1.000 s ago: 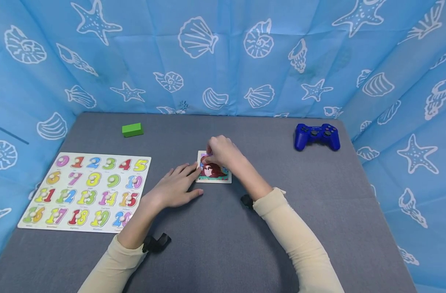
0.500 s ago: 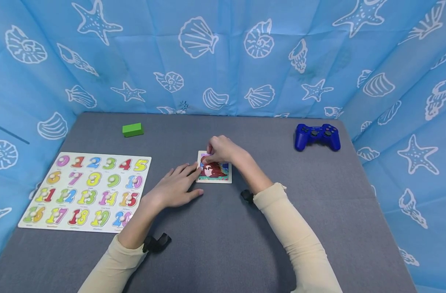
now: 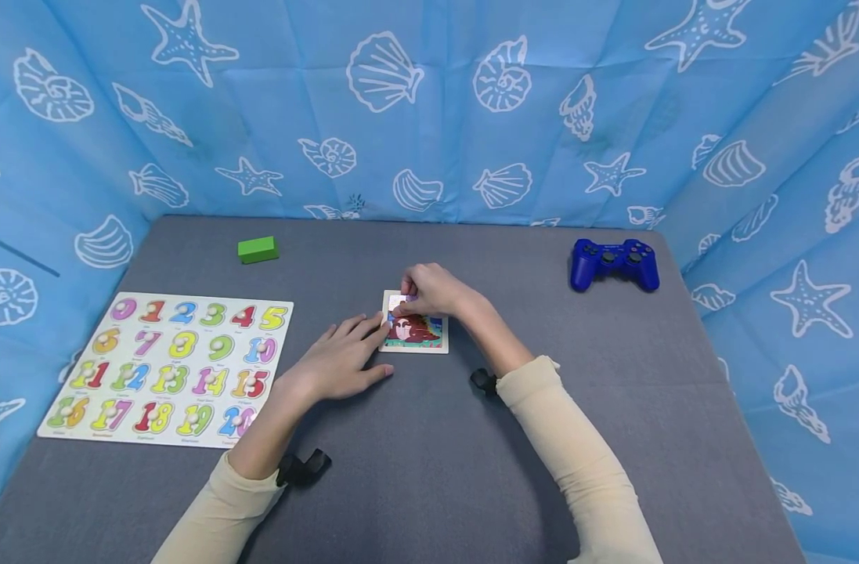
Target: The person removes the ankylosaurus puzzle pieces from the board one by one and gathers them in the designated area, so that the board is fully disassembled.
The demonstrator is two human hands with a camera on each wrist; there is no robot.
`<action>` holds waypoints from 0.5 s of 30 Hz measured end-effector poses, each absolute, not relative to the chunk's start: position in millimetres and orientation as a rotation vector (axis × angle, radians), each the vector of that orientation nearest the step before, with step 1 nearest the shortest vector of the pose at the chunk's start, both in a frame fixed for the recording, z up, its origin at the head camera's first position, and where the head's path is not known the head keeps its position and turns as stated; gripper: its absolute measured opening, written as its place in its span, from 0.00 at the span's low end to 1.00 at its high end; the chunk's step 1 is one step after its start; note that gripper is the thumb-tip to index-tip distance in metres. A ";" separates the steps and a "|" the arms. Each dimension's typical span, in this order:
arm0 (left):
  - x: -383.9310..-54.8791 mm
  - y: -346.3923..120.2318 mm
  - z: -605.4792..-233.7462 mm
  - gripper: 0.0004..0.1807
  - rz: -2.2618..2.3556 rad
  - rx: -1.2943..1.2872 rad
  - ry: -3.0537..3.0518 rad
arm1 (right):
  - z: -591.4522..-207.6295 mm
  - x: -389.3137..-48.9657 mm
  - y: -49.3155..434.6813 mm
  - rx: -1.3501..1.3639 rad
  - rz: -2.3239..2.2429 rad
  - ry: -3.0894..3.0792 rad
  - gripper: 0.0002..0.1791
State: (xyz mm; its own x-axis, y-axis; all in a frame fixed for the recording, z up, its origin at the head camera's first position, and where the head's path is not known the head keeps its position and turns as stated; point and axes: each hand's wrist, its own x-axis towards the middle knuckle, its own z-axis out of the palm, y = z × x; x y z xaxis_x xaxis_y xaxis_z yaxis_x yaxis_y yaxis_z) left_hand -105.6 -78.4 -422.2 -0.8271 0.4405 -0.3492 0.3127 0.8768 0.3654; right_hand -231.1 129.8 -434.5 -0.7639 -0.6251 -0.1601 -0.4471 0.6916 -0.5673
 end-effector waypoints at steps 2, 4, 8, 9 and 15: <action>-105.5 -78.2 -422.1 0.42 0.412 0.551 2.618 | -434.6 -229.4 130.2 -0.854 -0.735 2.573 0.16; -105.2 -78.2 -421.9 0.42 0.415 0.551 2.617 | -435.0 -227.1 130.5 -0.866 -0.741 2.584 0.15; -104.4 -78.3 -421.3 0.42 0.418 0.557 2.615 | -437.7 -220.8 130.4 -0.883 -0.757 2.609 0.13; -104.2 -78.3 -421.1 0.42 0.421 0.559 2.615 | -438.4 -219.4 130.2 -0.884 -0.761 2.619 0.13; -103.9 -78.9 -420.0 0.42 0.433 0.570 2.617 | -438.6 -216.9 126.8 -0.837 -0.787 2.633 0.18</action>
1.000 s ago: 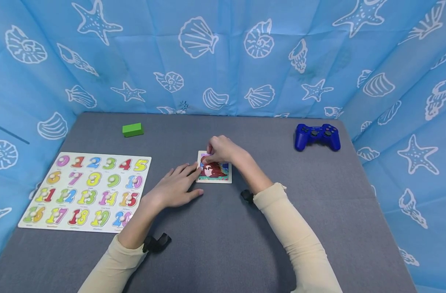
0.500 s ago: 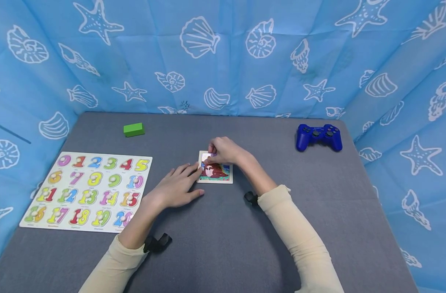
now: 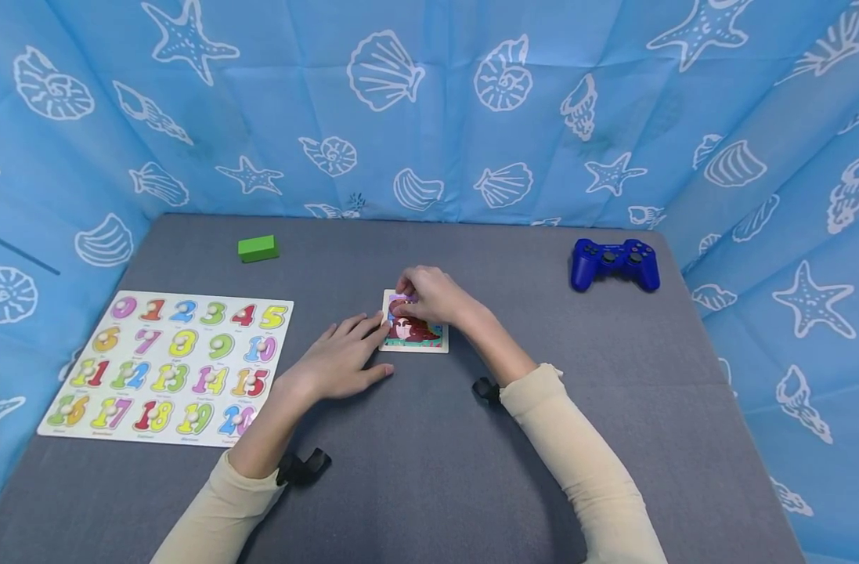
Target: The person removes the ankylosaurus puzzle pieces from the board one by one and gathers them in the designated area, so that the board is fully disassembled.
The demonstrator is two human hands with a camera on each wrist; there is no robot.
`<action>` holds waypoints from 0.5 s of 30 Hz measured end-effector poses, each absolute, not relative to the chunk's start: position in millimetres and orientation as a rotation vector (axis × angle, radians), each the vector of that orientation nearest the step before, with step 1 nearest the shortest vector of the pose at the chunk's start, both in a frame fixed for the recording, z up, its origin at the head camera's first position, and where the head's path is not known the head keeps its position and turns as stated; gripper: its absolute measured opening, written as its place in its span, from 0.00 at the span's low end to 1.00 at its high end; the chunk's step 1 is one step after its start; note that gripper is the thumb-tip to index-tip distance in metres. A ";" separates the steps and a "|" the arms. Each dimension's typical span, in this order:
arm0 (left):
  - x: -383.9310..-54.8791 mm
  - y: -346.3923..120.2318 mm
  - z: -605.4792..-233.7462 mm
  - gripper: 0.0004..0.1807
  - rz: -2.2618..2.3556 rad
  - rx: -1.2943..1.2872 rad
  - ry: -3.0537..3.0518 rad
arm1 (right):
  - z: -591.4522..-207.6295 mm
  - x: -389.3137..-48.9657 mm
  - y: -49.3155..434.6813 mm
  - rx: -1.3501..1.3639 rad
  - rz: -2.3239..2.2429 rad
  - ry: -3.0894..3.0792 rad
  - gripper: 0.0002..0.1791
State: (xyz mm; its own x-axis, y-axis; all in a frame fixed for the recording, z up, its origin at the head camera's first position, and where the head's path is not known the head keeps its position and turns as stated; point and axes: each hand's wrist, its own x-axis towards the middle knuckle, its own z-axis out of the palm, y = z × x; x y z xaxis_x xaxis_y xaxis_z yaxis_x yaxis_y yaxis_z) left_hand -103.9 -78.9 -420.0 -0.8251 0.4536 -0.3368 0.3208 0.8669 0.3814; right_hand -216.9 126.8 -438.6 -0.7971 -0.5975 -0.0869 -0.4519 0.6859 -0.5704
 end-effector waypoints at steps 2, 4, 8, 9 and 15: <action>-103.9 -79.3 -420.1 0.41 0.432 0.570 2.616 | -436.9 -218.5 125.4 -0.826 -0.774 2.619 0.18; -103.9 -79.5 -420.3 0.41 0.432 0.571 2.618 | -434.8 -220.6 124.0 -0.812 -0.758 2.600 0.17; -103.7 -79.8 -420.5 0.41 0.429 0.575 2.628 | -431.0 -225.6 121.9 -0.787 -0.715 2.559 0.16; -103.8 -79.7 -420.8 0.41 0.428 0.577 2.630 | -429.7 -226.5 121.4 -0.775 -0.705 2.546 0.16; -104.3 -79.3 -422.8 0.41 0.414 0.581 2.635 | -424.0 -230.5 117.9 -0.722 -0.641 2.493 0.14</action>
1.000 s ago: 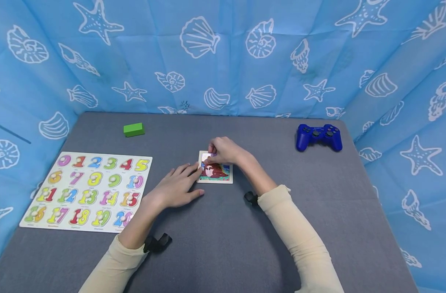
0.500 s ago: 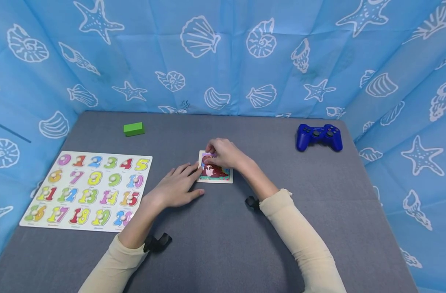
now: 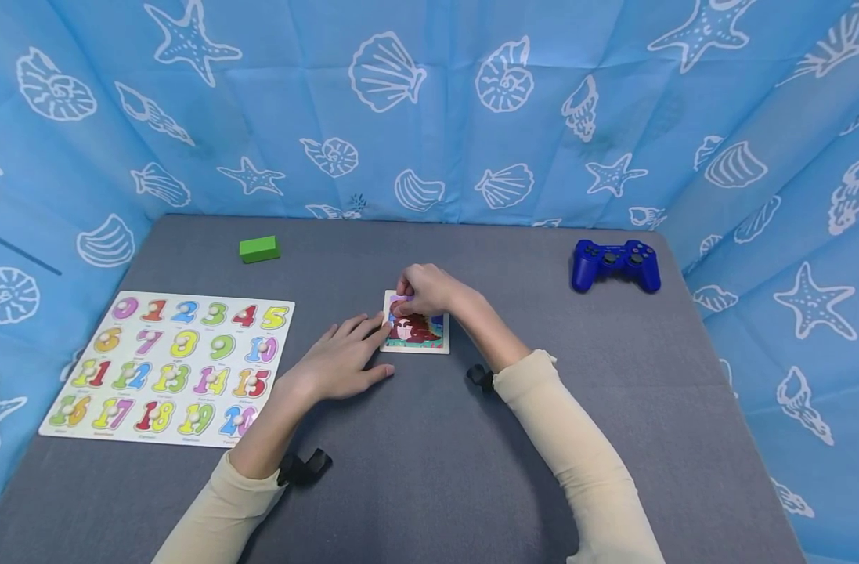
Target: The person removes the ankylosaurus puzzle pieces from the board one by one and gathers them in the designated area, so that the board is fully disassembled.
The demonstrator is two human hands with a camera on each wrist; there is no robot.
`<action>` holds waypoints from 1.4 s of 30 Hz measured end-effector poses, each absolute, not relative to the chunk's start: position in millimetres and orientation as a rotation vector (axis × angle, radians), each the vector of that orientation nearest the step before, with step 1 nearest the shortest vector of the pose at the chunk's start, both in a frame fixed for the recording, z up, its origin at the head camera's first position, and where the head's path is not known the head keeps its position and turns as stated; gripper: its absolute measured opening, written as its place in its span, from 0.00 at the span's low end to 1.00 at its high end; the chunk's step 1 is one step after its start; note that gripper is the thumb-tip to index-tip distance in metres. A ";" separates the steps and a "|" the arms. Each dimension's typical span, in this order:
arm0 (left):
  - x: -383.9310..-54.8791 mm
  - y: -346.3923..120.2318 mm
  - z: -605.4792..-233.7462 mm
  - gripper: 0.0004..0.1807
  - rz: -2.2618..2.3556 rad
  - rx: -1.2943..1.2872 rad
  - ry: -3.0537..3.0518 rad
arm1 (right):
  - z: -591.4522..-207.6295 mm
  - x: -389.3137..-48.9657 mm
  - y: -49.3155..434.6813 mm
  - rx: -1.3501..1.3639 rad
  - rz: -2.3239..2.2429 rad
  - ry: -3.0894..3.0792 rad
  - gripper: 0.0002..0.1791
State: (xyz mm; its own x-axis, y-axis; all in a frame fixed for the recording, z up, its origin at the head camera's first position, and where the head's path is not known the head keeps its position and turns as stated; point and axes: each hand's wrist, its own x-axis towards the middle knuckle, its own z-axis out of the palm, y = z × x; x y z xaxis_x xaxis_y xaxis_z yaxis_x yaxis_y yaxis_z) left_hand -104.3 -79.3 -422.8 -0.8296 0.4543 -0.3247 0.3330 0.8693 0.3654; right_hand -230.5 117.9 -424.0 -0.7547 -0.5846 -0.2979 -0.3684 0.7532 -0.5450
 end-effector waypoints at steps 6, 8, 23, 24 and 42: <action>-104.0 -78.4 -424.6 0.41 0.406 0.575 2.632 | -422.4 -229.8 117.4 -0.718 -0.631 2.495 0.14; -103.9 -78.2 -424.5 0.41 0.405 0.574 2.630 | -422.1 -228.9 117.2 -0.724 -0.632 2.503 0.14; -104.2 -79.1 -421.1 0.41 0.423 0.580 2.622 | -427.8 -221.2 120.8 -0.835 -0.748 2.548 0.15; -104.3 -79.1 -420.7 0.41 0.424 0.579 2.620 | -429.0 -221.1 122.2 -0.843 -0.778 2.541 0.15; -105.0 -79.4 -421.8 0.41 0.427 0.570 2.618 | -430.0 -215.7 173.6 -0.755 -1.236 2.349 0.10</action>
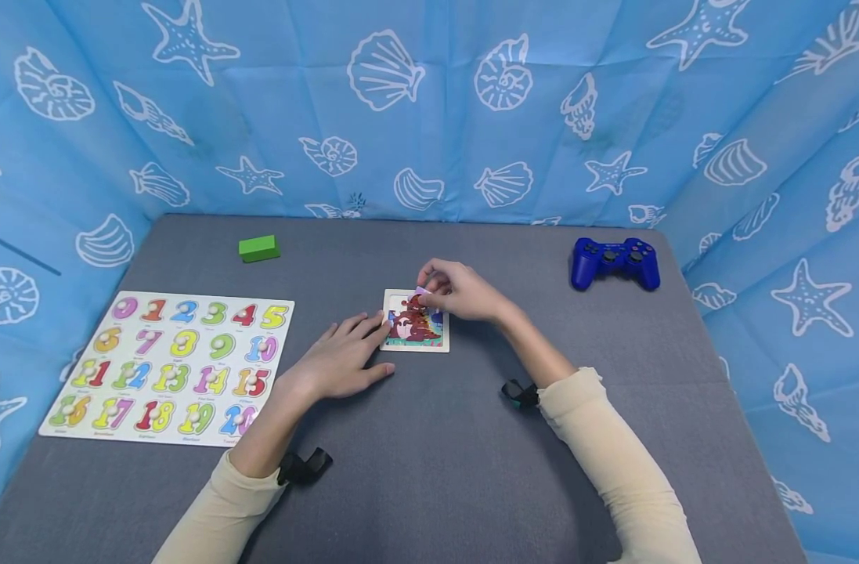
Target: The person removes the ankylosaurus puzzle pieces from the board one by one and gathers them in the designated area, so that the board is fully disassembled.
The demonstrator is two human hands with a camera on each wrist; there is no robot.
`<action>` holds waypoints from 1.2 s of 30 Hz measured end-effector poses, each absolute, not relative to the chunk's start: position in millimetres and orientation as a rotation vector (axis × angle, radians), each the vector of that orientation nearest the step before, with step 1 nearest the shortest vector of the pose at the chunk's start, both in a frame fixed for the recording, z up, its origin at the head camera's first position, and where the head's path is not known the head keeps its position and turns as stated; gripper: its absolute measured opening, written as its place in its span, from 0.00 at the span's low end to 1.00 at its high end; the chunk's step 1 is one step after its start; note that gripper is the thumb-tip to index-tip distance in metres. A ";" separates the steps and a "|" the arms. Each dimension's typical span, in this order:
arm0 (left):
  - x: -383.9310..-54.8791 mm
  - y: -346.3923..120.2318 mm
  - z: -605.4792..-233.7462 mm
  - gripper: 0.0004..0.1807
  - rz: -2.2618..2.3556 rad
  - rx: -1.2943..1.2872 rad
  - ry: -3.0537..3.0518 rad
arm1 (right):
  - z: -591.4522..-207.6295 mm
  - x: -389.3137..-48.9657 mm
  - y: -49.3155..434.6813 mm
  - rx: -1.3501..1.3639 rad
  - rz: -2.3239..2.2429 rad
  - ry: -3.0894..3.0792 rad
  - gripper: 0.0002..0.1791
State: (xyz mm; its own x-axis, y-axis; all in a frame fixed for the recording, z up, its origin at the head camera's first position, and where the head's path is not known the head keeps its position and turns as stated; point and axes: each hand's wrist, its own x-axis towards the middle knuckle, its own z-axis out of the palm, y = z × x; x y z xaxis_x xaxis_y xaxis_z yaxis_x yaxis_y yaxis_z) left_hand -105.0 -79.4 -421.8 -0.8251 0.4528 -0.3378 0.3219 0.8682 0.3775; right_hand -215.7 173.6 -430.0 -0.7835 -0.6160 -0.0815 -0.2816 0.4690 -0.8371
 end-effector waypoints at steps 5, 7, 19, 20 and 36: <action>-105.8 -78.8 -422.1 0.41 0.414 0.558 2.612 | -430.3 -214.3 196.1 -0.702 -1.282 2.301 0.10; -105.6 -78.7 -422.3 0.41 0.417 0.559 2.615 | -430.8 -214.3 206.0 -0.689 -1.290 2.300 0.10; -103.3 -79.7 -423.7 0.41 0.446 0.572 2.629 | -437.1 -221.0 256.4 -0.549 -1.247 2.384 0.12; -103.0 -79.7 -423.7 0.41 0.447 0.571 2.629 | -437.3 -221.4 258.8 -0.541 -1.233 2.396 0.12; -102.6 -80.1 -423.9 0.41 0.445 0.566 2.637 | -444.2 -222.4 264.7 -0.607 -1.122 2.583 0.10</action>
